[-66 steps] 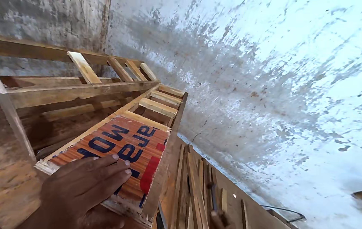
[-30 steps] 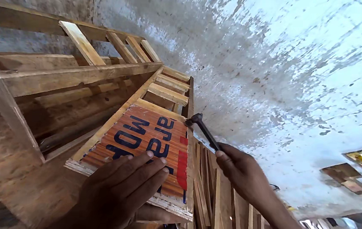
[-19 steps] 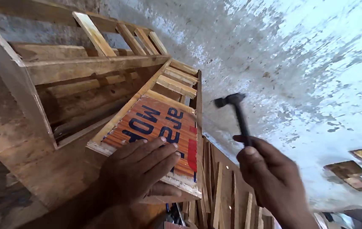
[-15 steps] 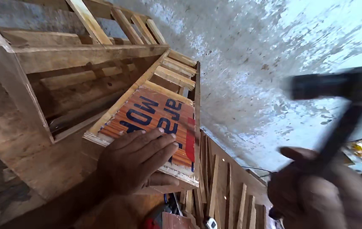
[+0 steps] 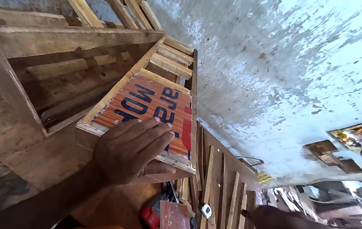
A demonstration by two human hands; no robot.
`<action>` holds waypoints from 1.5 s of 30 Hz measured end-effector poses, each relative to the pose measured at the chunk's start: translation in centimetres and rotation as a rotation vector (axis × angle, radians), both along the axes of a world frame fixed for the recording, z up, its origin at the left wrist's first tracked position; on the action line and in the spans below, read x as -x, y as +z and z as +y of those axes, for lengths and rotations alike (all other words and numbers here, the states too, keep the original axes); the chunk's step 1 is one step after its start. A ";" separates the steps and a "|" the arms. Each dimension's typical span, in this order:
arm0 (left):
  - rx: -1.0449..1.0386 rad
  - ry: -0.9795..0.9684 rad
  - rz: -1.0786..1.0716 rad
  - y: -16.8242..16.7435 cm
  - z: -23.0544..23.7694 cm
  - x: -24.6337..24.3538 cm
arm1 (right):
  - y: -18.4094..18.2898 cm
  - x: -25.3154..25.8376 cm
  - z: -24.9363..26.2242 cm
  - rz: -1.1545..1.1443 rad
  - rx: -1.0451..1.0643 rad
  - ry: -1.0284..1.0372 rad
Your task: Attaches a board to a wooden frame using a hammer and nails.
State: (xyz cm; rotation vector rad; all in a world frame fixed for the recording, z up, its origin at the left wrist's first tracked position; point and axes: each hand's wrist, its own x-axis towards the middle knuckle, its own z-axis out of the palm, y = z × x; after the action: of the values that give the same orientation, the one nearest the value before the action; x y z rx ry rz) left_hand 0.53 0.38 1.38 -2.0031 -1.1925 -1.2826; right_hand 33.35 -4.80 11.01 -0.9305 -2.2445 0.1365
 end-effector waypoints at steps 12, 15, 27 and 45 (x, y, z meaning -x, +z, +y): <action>0.008 -0.004 0.006 -0.2 0.1 0.1 | 2.2 2.7 0.3 -0.109 0.322 -0.231; 0.003 -0.001 0.007 -0.3 0.1 0.0 | 0.3 0.7 1.4 -0.322 0.218 -0.075; -0.001 0.029 0.018 -0.6 0.3 0.1 | 1.7 -0.2 4.0 -0.271 0.272 -0.034; 0.154 0.171 0.022 -1.2 -0.8 -0.8 | 3.7 4.2 16.5 -0.121 0.160 -0.220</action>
State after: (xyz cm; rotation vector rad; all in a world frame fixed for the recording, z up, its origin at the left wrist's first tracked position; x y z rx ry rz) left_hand 1.32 -0.44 0.15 -1.9656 -1.4573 -1.1120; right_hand 29.12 11.69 14.70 -1.2955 -2.2470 0.1655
